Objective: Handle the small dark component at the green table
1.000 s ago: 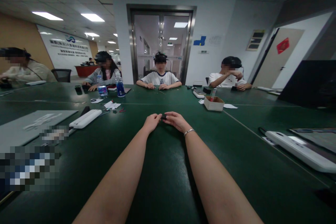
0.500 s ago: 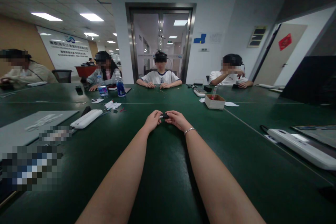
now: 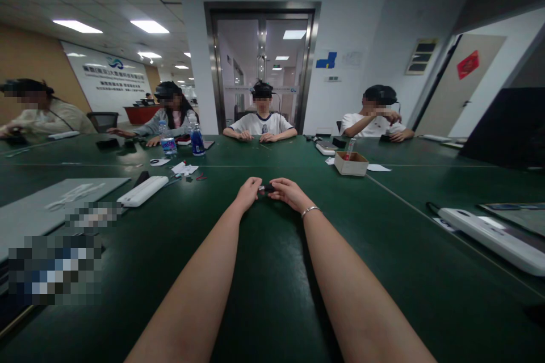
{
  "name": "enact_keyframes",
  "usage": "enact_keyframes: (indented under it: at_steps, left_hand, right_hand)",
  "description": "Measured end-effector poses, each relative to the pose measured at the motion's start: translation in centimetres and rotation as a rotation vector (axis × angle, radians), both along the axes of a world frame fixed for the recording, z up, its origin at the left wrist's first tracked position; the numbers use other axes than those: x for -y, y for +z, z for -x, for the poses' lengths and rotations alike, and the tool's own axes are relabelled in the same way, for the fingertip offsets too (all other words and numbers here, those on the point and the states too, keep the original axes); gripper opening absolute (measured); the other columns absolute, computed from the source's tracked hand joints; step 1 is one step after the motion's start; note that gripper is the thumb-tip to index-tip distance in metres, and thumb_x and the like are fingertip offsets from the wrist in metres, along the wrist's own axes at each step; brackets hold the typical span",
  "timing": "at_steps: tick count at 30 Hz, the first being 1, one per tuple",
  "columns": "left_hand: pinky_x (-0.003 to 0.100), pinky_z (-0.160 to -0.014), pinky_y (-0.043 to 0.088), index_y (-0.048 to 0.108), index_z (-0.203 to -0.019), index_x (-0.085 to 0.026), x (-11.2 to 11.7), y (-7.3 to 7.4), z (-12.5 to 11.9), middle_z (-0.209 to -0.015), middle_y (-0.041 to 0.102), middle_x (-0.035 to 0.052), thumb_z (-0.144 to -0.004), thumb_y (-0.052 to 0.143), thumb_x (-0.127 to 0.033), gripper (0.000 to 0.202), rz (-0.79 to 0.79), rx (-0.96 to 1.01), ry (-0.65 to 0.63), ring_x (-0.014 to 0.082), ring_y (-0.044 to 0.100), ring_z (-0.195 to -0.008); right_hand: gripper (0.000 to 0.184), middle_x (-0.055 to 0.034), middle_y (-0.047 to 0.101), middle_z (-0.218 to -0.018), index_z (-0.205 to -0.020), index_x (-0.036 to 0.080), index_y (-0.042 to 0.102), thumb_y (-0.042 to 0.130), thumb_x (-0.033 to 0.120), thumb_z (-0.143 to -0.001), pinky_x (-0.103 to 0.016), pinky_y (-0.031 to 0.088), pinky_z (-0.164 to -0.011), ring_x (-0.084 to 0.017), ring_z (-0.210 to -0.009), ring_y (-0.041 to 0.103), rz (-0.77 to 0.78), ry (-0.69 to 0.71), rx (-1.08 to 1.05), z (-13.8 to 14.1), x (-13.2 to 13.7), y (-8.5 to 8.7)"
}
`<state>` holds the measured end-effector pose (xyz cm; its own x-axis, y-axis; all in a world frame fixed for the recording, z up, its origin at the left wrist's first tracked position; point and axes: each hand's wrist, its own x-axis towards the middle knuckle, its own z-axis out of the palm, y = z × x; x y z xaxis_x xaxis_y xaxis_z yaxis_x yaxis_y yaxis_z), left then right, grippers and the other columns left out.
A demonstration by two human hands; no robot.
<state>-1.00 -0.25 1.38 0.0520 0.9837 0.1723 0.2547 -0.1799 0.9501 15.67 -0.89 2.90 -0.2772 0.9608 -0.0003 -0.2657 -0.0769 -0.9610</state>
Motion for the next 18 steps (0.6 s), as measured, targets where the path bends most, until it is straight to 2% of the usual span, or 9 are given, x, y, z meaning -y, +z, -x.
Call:
enact_keyframes:
  at_steps: [2, 6, 10, 14, 18]
  left_hand:
    - [0.020, -0.049, 0.035, 0.058, -0.103, -0.015, -0.1, -0.1, 0.0, -0.065, 0.055, 0.0006, -0.089, 0.039, -0.037, 0.031, -0.014, -0.005, -0.008, 0.0092, 0.047, -0.051]
    - [0.019, -0.051, 0.036, 0.058, -0.106, -0.018, -0.1, 0.0, 0.0, -0.072, 0.058, 0.0004, -0.085, 0.048, -0.030, 0.026, -0.015, -0.014, 0.022, 0.0083, 0.048, -0.054]
    - [0.020, -0.047, 0.033, 0.060, -0.100, -0.014, 0.2, 0.5, -0.1, -0.056, 0.051, -0.0015, -0.089, 0.039, -0.030, 0.029, 0.014, -0.026, -0.014, 0.0092, 0.043, -0.048]
    - [0.019, -0.047, 0.033, 0.060, -0.104, -0.015, 0.6, 0.8, -0.2, -0.059, 0.051, -0.0024, -0.083, 0.049, -0.026, 0.026, 0.008, -0.028, 0.001, 0.0082, 0.042, -0.048]
    - [0.020, -0.047, 0.034, 0.061, -0.100, -0.013, 0.8, 0.9, -0.2, -0.058, 0.051, -0.0009, -0.088, 0.039, -0.030, 0.030, 0.008, 0.011, -0.013, 0.0088, 0.043, -0.048]
  right_hand:
    - [0.007, -0.0078, 0.066, -0.077, -0.089, 0.012, 0.060, 0.062, 0.007, -0.084, -0.021, 0.057, -0.055, -0.015, -0.060, 0.067, -0.001, 0.000, 0.002, 0.0, 0.0, 0.0]
    - [0.008, -0.0076, 0.066, -0.076, -0.089, 0.011, 0.059, 0.058, 0.005, -0.086, -0.020, 0.057, -0.055, -0.015, -0.059, 0.067, -0.001, -0.004, -0.010, 0.0, 0.0, 0.0]
    - [0.008, -0.0070, 0.066, -0.076, -0.089, 0.012, 0.058, 0.058, 0.004, -0.086, -0.020, 0.057, -0.055, -0.014, -0.059, 0.067, 0.007, 0.000, -0.010, -0.1, -0.1, 0.0]
    - [0.006, -0.0069, 0.066, -0.077, -0.089, 0.012, 0.059, 0.059, 0.007, -0.086, -0.020, 0.057, -0.055, -0.014, -0.060, 0.067, 0.004, -0.006, -0.001, -0.1, -0.1, -0.1]
    - [0.008, -0.0082, 0.066, -0.079, -0.088, 0.012, 0.059, 0.063, 0.007, -0.084, -0.021, 0.057, -0.056, -0.015, -0.061, 0.067, 0.002, 0.008, -0.002, -0.1, 0.0, 0.0]
